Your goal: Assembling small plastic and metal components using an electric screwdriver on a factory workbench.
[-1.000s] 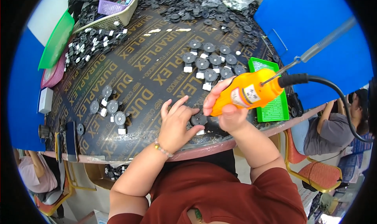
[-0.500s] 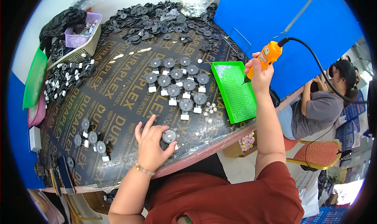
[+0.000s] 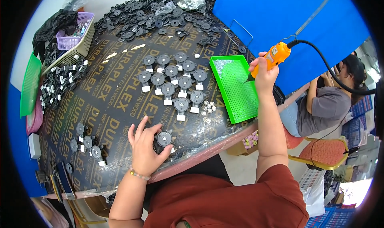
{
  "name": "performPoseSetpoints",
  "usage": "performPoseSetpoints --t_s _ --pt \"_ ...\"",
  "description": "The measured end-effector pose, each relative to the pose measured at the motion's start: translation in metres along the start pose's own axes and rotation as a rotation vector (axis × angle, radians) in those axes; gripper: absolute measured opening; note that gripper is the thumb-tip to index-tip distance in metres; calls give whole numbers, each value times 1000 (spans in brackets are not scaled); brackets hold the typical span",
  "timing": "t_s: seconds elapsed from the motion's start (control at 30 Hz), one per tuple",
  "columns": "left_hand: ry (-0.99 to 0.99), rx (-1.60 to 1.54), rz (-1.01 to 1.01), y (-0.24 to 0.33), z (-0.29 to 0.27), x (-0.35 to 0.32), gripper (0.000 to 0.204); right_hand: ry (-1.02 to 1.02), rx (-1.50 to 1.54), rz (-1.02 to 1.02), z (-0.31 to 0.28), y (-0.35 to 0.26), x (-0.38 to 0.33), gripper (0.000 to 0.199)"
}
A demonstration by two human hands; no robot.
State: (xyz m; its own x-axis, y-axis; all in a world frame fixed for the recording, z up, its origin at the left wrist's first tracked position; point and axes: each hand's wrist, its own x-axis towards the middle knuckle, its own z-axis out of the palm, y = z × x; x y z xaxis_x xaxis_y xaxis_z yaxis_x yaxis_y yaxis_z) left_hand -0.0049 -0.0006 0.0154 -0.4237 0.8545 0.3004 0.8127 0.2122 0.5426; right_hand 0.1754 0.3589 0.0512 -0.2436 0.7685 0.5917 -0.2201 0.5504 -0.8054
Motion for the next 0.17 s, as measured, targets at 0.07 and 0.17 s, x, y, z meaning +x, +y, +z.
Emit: performPoseSetpoints --t_s 0.07,0.17 --pt "1 -1 1 -1 0 0 55 3 8 -16 1 0 0 23" --pt "-7 -5 10 -1 0 -1 56 -13 12 -39 -2 5 2 24"
